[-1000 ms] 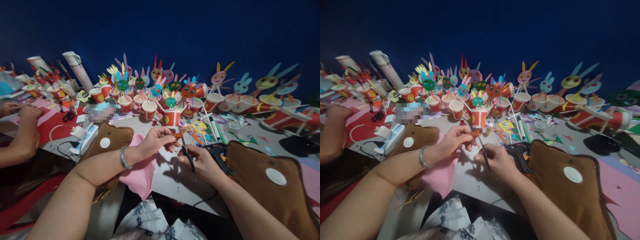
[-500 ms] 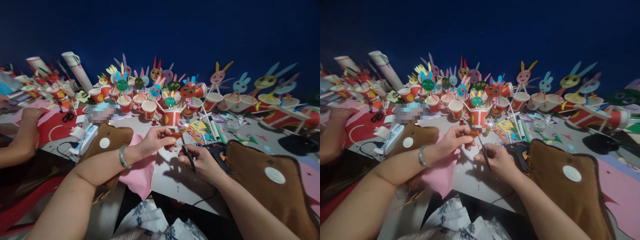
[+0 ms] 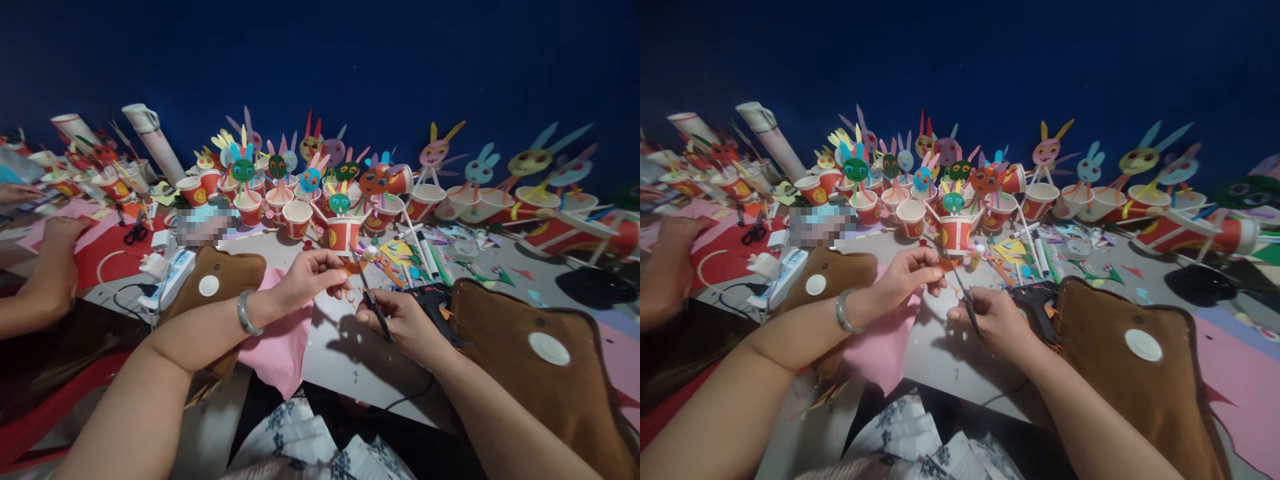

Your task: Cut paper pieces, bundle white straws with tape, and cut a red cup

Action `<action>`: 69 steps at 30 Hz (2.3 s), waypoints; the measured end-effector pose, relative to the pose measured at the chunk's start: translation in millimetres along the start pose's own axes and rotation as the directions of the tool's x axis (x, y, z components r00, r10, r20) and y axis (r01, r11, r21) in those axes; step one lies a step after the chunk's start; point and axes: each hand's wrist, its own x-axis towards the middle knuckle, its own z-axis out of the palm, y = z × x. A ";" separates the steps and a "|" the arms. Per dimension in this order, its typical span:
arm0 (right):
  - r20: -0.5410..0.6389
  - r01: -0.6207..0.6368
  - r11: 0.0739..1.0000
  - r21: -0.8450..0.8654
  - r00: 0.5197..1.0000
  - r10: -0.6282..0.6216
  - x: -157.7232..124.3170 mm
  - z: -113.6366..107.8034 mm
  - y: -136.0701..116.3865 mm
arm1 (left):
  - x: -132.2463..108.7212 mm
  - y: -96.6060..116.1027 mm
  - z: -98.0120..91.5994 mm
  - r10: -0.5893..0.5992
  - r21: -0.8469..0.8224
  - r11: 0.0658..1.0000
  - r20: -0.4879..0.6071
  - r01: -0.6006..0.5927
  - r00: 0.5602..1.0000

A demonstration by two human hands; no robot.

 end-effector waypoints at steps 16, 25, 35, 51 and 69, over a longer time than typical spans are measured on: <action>-0.006 -0.048 0.998 0.048 0.999 0.048 1.4 2.2 0.8 | 3.4 -2.9 -2.2 0.053 -0.024 0.998 -0.047 -0.054 0.997; -0.024 -0.038 0.999 0.031 0.999 0.039 2.5 3.1 1.8 | 3.9 -7.5 -1.9 0.044 -0.021 0.999 -0.009 -0.044 0.999; -0.002 -0.039 0.999 0.021 0.999 0.039 1.7 3.2 2.2 | 4.7 -7.1 -3.4 0.055 -0.031 0.998 -0.026 -0.056 0.998; 0.008 -0.042 0.999 0.004 0.999 0.042 0.6 3.6 1.5 | 4.9 -6.4 -3.5 0.052 -0.007 0.999 -0.035 -0.053 0.998; 0.052 -0.002 0.997 -0.083 0.999 0.007 -0.8 2.5 -9.8 | 5.4 -0.7 -6.5 0.180 0.113 0.978 -0.025 -0.176 0.983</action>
